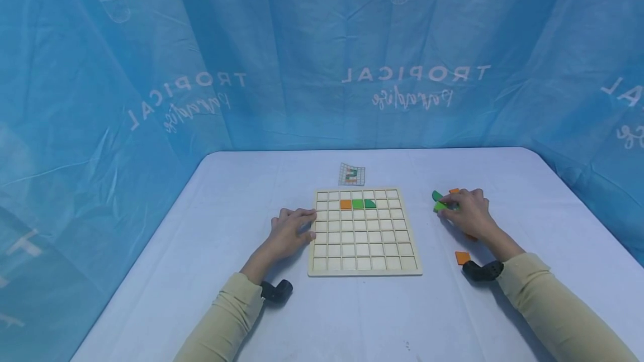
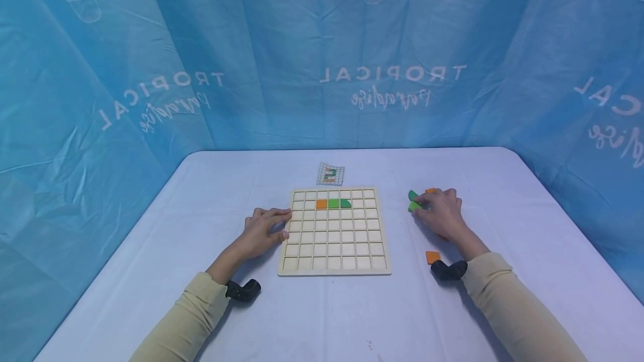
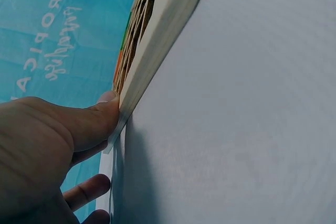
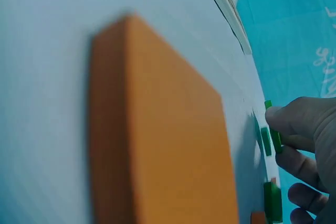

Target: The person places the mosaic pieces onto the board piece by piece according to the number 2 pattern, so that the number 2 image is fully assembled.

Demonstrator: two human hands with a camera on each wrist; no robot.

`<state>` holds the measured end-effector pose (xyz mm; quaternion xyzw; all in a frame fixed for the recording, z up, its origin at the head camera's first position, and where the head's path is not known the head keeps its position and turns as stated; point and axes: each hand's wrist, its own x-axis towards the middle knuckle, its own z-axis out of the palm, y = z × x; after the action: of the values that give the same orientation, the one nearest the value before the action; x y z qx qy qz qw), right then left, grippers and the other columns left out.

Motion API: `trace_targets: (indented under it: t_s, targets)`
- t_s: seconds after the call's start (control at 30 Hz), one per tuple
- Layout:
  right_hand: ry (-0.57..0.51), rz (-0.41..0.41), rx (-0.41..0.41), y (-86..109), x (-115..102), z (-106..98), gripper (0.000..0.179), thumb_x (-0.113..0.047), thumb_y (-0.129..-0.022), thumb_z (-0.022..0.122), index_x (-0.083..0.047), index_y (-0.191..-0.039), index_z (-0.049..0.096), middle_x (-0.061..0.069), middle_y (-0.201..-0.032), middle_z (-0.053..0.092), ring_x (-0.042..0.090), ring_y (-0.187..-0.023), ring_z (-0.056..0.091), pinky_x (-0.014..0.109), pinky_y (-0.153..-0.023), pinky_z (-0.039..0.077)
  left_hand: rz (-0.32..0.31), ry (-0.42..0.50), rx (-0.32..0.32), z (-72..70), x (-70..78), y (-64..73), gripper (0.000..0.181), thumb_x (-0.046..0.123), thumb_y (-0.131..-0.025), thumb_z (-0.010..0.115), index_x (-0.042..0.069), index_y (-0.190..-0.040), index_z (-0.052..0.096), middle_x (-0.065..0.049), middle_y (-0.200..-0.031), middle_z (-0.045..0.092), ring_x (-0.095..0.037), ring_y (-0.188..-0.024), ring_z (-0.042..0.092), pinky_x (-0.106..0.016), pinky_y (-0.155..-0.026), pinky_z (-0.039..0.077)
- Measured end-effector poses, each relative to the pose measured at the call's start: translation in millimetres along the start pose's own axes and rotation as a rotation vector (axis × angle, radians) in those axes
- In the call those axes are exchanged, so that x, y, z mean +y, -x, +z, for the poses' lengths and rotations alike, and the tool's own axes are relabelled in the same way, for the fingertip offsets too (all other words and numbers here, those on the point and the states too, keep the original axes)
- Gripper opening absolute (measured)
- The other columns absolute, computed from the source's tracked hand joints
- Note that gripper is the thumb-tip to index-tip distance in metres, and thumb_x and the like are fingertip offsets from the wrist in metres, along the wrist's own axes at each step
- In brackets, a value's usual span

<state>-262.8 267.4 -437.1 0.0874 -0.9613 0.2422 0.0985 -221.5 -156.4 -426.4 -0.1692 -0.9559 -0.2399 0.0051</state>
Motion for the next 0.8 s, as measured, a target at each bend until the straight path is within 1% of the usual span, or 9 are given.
trace_targets:
  t_s: [0.17, 0.43, 0.67, 0.8]
  targets:
    - [-0.043, -0.010, -0.016, -0.2, -13, 0, 0.030, -0.009, -0.083, 0.070, 0.005, -0.109, 0.069, 0.023, -0.103, 0.062, 0.045, -0.104, 0.036, 0.061, -0.085, 0.024, -0.001, 0.002, 0.001, 0.5, -0.5, -0.5, 0.050, 0.024, -0.090, 0.069, 0.008, -0.135, 0.055, 0.000, -0.140, 0.050, -0.026, -0.115, 0.039, -0.044, -0.084, 0.028]
    - [-0.087, -0.084, 0.007, -0.5, -31, 6, 0.028, -0.007, -0.081, 0.071, 0.004, -0.106, 0.071, 0.019, -0.095, 0.064, 0.045, -0.103, 0.038, 0.062, -0.085, 0.024, 0.002, 0.004, 0.003, 1.4, -2.0, -0.2, 0.050, 0.025, -0.089, 0.069, 0.008, -0.135, 0.056, -0.001, -0.139, 0.051, -0.026, -0.114, 0.040, -0.044, -0.084, 0.028]
    - [-0.096, -0.151, 0.016, -0.9, -46, 14, 0.028, -0.006, -0.078, 0.074, 0.002, -0.104, 0.072, 0.016, -0.093, 0.067, 0.038, -0.099, 0.043, 0.052, -0.083, 0.029, -0.013, 0.007, -0.005, 1.7, -1.3, -1.2, 0.050, 0.025, -0.090, 0.068, 0.010, -0.136, 0.055, 0.002, -0.140, 0.050, -0.024, -0.116, 0.039, -0.043, -0.084, 0.027]
    - [-0.122, -0.152, -0.012, -0.7, -53, 17, 0.028, -0.007, -0.079, 0.073, 0.000, -0.106, 0.072, 0.013, -0.095, 0.067, 0.034, -0.099, 0.042, 0.047, -0.081, 0.030, -0.020, 0.006, -0.006, 1.9, -0.5, -1.4, 0.050, 0.026, -0.090, 0.068, 0.010, -0.135, 0.056, 0.002, -0.140, 0.050, -0.024, -0.115, 0.039, -0.043, -0.085, 0.027]
